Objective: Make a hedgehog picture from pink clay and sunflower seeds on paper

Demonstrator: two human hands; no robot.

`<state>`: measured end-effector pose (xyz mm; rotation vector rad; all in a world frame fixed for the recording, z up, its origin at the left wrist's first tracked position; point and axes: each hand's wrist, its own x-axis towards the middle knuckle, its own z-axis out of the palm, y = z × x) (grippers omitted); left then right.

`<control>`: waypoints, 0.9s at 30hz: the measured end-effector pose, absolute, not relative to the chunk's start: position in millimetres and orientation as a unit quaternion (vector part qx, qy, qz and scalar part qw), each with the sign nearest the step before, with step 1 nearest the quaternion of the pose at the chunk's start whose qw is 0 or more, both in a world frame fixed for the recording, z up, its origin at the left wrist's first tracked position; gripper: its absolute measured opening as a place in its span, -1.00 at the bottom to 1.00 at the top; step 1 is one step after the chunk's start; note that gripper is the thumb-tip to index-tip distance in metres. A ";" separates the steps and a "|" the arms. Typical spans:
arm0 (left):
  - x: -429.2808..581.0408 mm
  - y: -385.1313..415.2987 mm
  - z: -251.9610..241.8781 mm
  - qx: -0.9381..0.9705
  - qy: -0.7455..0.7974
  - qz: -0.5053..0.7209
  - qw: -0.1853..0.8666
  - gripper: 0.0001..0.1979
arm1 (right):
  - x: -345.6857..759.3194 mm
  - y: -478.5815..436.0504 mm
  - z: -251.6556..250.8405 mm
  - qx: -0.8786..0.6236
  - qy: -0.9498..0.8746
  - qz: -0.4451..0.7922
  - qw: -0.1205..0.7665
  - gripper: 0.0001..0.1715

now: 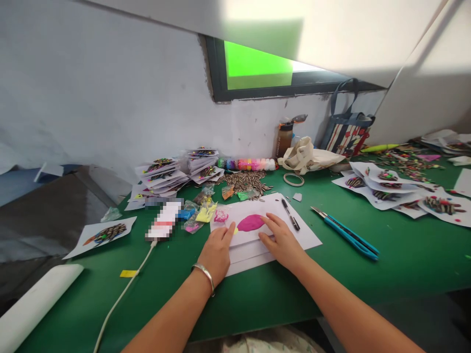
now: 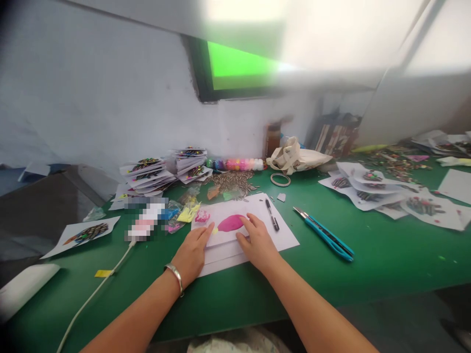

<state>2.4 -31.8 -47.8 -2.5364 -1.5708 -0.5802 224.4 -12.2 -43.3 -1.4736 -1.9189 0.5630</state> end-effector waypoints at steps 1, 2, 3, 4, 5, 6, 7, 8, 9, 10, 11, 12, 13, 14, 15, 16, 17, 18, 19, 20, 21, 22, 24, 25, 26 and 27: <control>2.8 -31.3 -47.5 -0.832 -0.519 -0.186 0.054 -0.42 | 224.1 -11.8 -43.5 -0.562 -0.729 0.219 0.324 -0.43; 3.2 -30.7 -47.2 -0.832 -0.523 -0.179 0.057 -0.43 | 223.8 -11.4 -44.0 -0.562 -0.728 0.222 0.324 -0.43; 3.7 -30.2 -46.7 -0.831 -0.525 -0.171 0.060 -0.45 | 223.6 -10.9 -44.7 -0.562 -0.727 0.223 0.325 -0.43; 4.3 -29.7 -46.1 -0.831 -0.528 -0.164 0.062 -0.47 | 223.5 -10.3 -45.7 -0.561 -0.728 0.221 0.327 -0.43; 4.8 -29.4 -45.3 -0.831 -0.530 -0.158 0.063 -0.47 | 223.6 -9.7 -46.8 -0.559 -0.729 0.217 0.329 -0.43; 5.4 -29.2 -44.3 -0.831 -0.531 -0.154 0.062 -0.47 | 223.8 -9.1 -48.1 -0.557 -0.731 0.212 0.332 -0.44; 6.1 -29.2 -43.2 -0.831 -0.531 -0.151 0.061 -0.45 | 224.1 -8.6 -49.3 -0.554 -0.734 0.206 0.335 -0.46; 6.8 -29.3 -41.9 -0.831 -0.532 -0.150 0.058 -0.43 | 224.4 -8.1 -50.6 -0.551 -0.736 0.199 0.338 -0.47; 7.6 -29.5 -40.6 -0.831 -0.533 -0.148 0.055 -0.40 | 224.7 -7.6 -51.7 -0.548 -0.739 0.192 0.341 -0.48; 8.4 -29.7 -39.3 -0.831 -0.534 -0.143 0.052 -0.39 | 225.0 -7.2 -52.6 -0.545 -0.742 0.187 0.342 -0.49; 9.1 -29.9 -38.0 -0.831 -0.537 -0.137 0.049 -0.38 | 225.1 -6.8 -53.4 -0.543 -0.744 0.184 0.343 -0.50; 9.7 -29.9 -36.7 -0.831 -0.539 -0.128 0.046 -0.39 | 225.2 -6.6 -54.1 -0.541 -0.746 0.180 0.344 -0.50; 10.1 -29.9 -35.3 -0.831 -0.542 -0.118 0.043 -0.41 | 225.2 -6.4 -54.6 -0.539 -0.748 0.176 0.344 -0.50; 10.3 -29.7 -33.8 -0.831 -0.545 -0.108 0.040 -0.41 | 225.1 -6.3 -55.0 -0.537 -0.750 0.171 0.346 -0.50; 10.2 -29.3 -32.2 -0.830 -0.547 -0.101 0.036 -0.39 | 224.9 -6.3 -55.3 -0.536 -0.751 0.167 0.348 -0.50; 10.1 -28.9 -30.3 -0.831 -0.548 -0.096 0.030 -0.36 | 224.7 -6.4 -55.4 -0.536 -0.751 0.162 0.350 -0.51; 9.9 -28.3 -28.1 -0.832 -0.547 -0.091 0.023 -0.33 | 224.5 -6.5 -55.3 -0.536 -0.752 0.158 0.350 -0.51; 9.8 -27.6 -25.7 -0.833 -0.547 -0.083 0.016 -0.31 | 224.2 -6.6 -55.0 -0.536 -0.753 0.156 0.350 -0.51; 10.0 -26.9 -23.2 -0.834 -0.547 -0.074 0.010 -0.31 | 224.0 -6.7 -54.6 -0.536 -0.754 0.154 0.348 -0.52; 10.6 -26.2 -20.7 -0.834 -0.548 -0.065 0.006 -0.33 | 223.7 -6.8 -54.1 -0.535 -0.755 0.152 0.347 -0.52; 11.5 -25.5 -18.3 -0.833 -0.550 -0.055 0.006 -0.35 | 223.6 -6.9 -53.6 -0.534 -0.757 0.151 0.345 -0.51; 12.7 -24.8 -16.2 -0.832 -0.554 -0.045 0.009 -0.38 | 223.5 -6.9 -53.0 -0.533 -0.759 0.149 0.343 -0.51; 15.2 -23.8 -13.4 -0.828 -0.560 -0.029 0.018 -0.41 | 223.6 -6.8 -52.3 -0.531 -0.761 0.149 0.342 -0.51; 16.3 -23.5 -12.8 -0.827 -0.561 -0.025 0.021 -0.42 | 223.7 -6.7 -52.2 -0.531 -0.761 0.149 0.343 -0.51; 17.0 -23.3 -12.6 -0.827 -0.561 -0.022 0.023 -0.41 | 223.8 -6.6 -52.3 -0.530 -0.761 0.150 0.343 -0.51; 17.5 -23.1 -12.9 -0.828 -0.560 -0.021 0.023 -0.40 | 224.0 -6.5 -52.5 -0.529 -0.761 0.150 0.344 -0.52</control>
